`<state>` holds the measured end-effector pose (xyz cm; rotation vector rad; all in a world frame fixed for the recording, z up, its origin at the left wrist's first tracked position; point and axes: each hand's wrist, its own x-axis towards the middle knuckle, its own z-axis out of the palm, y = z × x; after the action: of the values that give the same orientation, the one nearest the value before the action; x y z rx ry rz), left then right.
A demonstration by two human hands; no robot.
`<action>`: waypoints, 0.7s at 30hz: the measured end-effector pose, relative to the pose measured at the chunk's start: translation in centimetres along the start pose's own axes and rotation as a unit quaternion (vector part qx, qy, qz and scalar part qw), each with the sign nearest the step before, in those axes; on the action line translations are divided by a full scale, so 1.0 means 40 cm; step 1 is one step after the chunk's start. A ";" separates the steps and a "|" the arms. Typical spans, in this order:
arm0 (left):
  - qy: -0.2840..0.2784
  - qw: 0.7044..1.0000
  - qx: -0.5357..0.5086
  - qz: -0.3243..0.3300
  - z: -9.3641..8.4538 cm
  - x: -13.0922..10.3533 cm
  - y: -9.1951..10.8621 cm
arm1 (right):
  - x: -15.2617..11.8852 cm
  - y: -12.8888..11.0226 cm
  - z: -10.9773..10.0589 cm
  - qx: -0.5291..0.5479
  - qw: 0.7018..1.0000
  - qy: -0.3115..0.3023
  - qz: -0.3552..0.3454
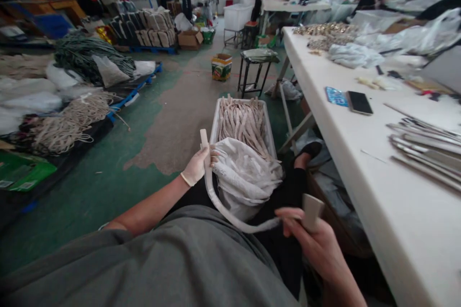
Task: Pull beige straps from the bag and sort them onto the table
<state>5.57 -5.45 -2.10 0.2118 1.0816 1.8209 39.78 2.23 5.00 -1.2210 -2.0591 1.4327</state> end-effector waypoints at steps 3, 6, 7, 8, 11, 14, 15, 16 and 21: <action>-0.129 0.988 0.073 -0.051 0.048 -0.046 -0.039 | 0.095 -0.092 0.032 -0.099 0.989 -0.033 -0.107; -0.232 0.955 0.152 -0.104 0.091 -0.086 -0.053 | 0.171 -0.132 0.080 -0.053 0.981 -0.073 -0.171; -0.253 0.944 0.177 -0.117 0.103 -0.097 -0.054 | 0.188 -0.133 0.097 -0.019 0.981 -0.083 -0.175; -0.269 0.934 0.196 -0.127 0.113 -0.106 -0.055 | 0.201 -0.129 0.115 0.016 0.981 -0.092 -0.171; -0.298 0.923 0.197 -0.143 0.128 -0.120 -0.063 | 0.220 -0.109 0.158 0.085 0.980 -0.107 -0.147; -0.315 0.921 0.184 -0.136 0.126 -0.123 -0.091 | 0.215 -0.099 0.184 0.076 0.985 -0.089 -0.129; -0.318 0.918 0.195 -0.132 0.125 -0.123 -0.104 | 0.211 -0.101 0.189 0.060 0.987 -0.085 -0.126; -0.321 0.914 0.211 -0.131 0.126 -0.125 -0.117 | 0.205 -0.104 0.192 0.042 0.988 -0.081 -0.127; -0.380 0.864 0.308 -0.121 0.147 -0.162 -0.149 | 0.193 -0.113 0.165 0.020 0.987 -0.025 -0.160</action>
<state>16.06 -6.46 -1.14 1.0327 1.0000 0.9483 28.82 4.04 4.79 -0.7987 -2.1303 1.3544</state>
